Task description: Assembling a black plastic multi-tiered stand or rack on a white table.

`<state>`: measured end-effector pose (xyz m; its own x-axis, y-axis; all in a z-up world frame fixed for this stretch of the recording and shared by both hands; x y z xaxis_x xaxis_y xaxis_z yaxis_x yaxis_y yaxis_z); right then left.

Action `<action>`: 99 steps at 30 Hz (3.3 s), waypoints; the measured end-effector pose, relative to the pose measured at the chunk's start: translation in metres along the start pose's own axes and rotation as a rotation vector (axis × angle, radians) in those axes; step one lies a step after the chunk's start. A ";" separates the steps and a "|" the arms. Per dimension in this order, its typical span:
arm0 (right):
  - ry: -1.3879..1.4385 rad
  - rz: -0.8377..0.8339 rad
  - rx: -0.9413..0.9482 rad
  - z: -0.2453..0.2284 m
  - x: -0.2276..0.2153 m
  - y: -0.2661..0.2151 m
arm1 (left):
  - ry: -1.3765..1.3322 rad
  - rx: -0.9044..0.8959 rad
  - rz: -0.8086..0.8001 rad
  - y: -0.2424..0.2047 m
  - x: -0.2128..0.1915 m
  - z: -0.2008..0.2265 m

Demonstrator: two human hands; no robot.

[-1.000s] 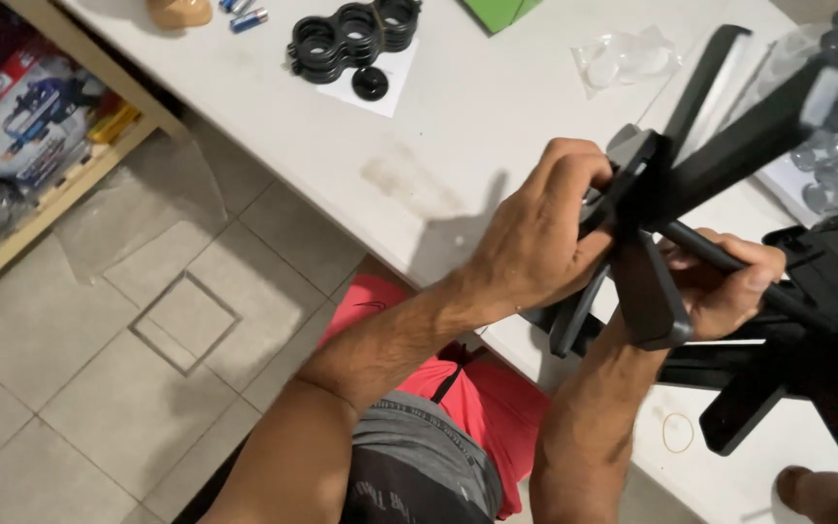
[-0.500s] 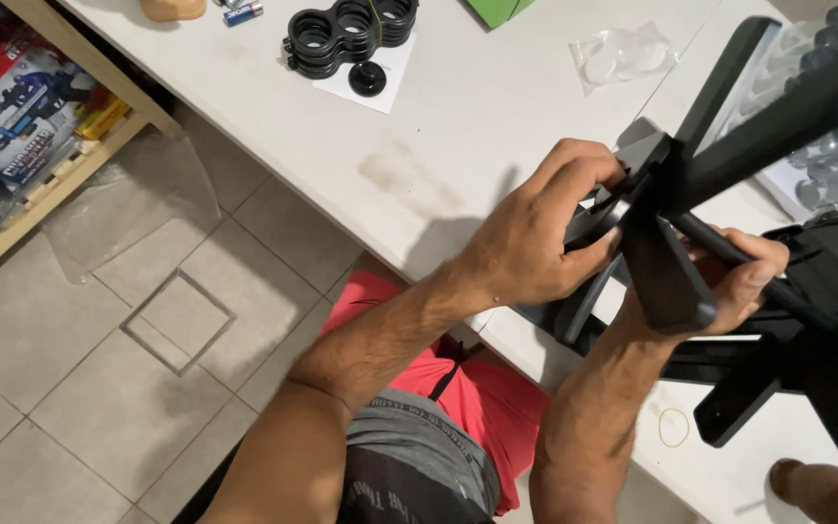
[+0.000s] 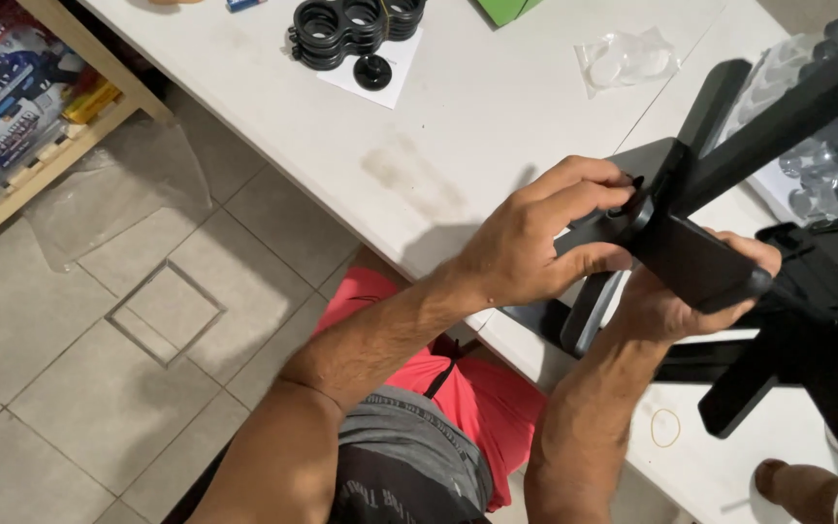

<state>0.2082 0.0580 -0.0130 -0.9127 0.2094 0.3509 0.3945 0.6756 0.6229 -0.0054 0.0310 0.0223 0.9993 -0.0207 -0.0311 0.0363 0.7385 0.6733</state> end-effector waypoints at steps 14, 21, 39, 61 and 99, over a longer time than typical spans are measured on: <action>0.673 -0.087 0.485 0.086 -0.066 0.003 | 0.091 0.217 0.070 -0.022 0.011 -0.003; 0.219 0.043 0.233 0.026 -0.008 0.011 | 0.385 0.061 0.061 -0.032 -0.056 -0.067; 0.737 -0.105 0.585 0.061 -0.036 0.000 | 1.093 -0.266 0.033 -0.026 -0.160 -0.174; 0.561 -0.098 0.373 0.025 0.016 0.009 | 0.118 -0.760 -0.081 -0.030 -0.085 -0.088; 0.339 -0.053 0.299 0.104 -0.029 0.112 | -0.043 0.157 -0.728 0.178 0.041 -0.074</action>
<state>0.2678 0.2009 -0.0264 -0.8246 -0.0401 0.5643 0.2551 0.8640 0.4341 0.0414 0.2114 0.0863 0.7214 -0.4966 -0.4827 0.6867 0.4230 0.5912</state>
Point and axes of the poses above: each hand's wrist, its own y-axis towards the middle knuckle, its own x-axis out of the palm, z = x × y, the point moved 6 cm from there along y, towards the middle knuckle, and after that the axes turned 1 degree about -y, right-handed, at the moved point
